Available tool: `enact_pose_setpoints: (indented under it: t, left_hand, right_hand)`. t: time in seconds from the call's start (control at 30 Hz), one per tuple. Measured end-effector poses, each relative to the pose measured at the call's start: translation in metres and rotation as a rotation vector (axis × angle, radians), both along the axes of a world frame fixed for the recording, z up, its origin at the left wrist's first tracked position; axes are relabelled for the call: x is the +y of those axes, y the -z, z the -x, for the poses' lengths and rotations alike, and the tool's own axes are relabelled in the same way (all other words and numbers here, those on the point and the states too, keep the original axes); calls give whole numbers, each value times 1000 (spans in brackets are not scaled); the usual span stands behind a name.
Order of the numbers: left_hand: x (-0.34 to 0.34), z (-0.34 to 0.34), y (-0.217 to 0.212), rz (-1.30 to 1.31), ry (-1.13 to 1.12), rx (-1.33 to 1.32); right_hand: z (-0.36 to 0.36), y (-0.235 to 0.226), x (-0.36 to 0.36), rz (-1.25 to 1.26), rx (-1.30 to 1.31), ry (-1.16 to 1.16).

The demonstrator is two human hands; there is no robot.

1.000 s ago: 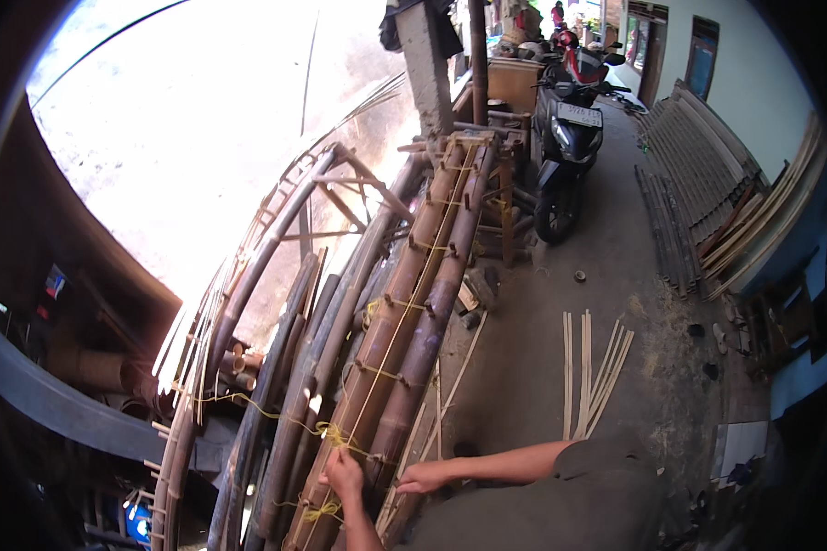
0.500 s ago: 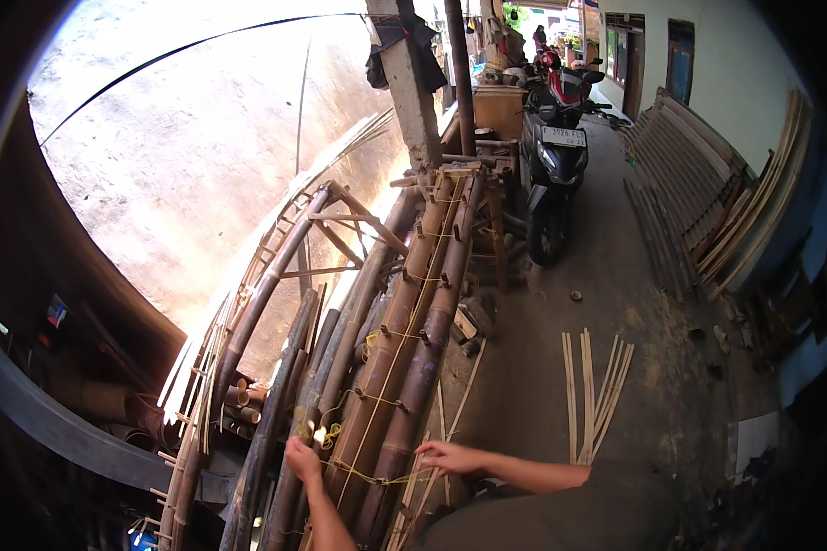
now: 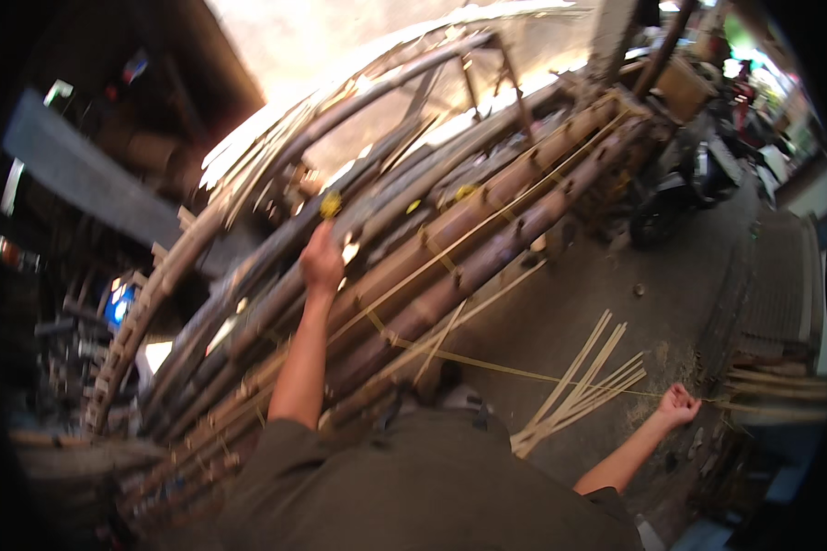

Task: The person repeatedly picks up thin bamboo strips and ties them to a horizontal bamboo frame using yellow string. The person wraps the string around the frame and strips, then pulls and secures the knot before moving to the next position.

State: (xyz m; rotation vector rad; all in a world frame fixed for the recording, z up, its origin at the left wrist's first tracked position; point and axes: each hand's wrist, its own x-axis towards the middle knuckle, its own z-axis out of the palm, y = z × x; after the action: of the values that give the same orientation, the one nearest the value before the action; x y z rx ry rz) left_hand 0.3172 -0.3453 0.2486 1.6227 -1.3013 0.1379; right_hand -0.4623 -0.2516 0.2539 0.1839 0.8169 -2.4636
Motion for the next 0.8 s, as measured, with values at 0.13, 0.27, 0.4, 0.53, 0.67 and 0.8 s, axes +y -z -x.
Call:
enact_pose_setpoints:
  t: [0.13,0.27,0.4,0.53,0.67,0.8]
  left_hand:
    - [-11,16,6,-318,-243,14]
    - [20,-23,78,-850,-390,97]
    - [43,-48,78,-810,-188,215]
    - [89,-58,24,-745,-214,224]
    - [174,-78,-3,-764,-302,32]
    - [256,-70,17,-993,20,79]
  right_hand:
    - [109,49,56,-276,60,260]
    - [147,82,47,-491,5,264]
    - [90,143,35,-1409,487,-453]
    - [-44,239,43,-1299,1203,-1015]
    - [-324,186,40,-698,981,-1619]
    - [-529,105,106,-31,769,-2343]
